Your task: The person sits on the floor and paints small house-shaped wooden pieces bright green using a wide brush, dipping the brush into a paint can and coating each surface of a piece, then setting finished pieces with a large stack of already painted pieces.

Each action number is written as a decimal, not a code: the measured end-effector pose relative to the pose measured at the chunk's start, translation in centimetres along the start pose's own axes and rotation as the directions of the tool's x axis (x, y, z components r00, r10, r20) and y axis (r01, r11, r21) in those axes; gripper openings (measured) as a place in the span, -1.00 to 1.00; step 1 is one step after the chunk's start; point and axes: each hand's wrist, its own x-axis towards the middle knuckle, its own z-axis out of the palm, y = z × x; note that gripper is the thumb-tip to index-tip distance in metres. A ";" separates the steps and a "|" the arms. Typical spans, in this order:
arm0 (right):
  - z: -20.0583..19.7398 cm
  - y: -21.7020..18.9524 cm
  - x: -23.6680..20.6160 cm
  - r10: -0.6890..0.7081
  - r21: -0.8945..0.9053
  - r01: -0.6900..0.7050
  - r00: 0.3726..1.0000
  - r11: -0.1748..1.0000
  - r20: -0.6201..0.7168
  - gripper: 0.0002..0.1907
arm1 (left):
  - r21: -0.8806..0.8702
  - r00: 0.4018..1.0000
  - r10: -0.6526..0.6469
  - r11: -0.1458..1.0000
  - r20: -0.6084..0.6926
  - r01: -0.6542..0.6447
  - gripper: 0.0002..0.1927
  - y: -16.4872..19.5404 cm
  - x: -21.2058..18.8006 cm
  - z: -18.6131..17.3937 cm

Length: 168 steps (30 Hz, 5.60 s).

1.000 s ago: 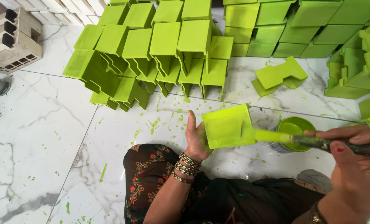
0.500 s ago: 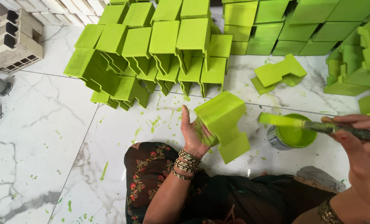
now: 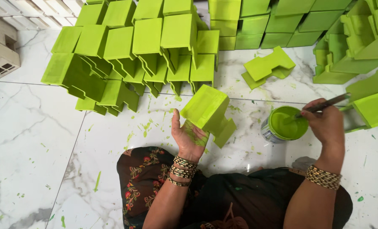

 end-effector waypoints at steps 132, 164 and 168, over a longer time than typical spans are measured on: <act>-1.9 -16.8 -12.1 -0.490 0.541 0.595 0.801 0.594 -0.343 -0.67 | -0.066 0.985 -0.014 0.997 0.174 0.026 0.04 -1.4 -2.4 3.8; -1.0 -18.0 -13.5 -0.548 0.556 0.595 0.790 0.581 -0.274 -0.64 | 0.029 0.954 0.063 0.997 0.292 -0.075 0.01 -1.9 -2.5 3.1; -1.5 -18.4 -13.6 -0.588 0.511 0.579 0.792 0.635 -0.166 -0.67 | -0.014 0.973 0.063 0.998 0.224 -0.061 0.00 -2.1 -2.4 3.0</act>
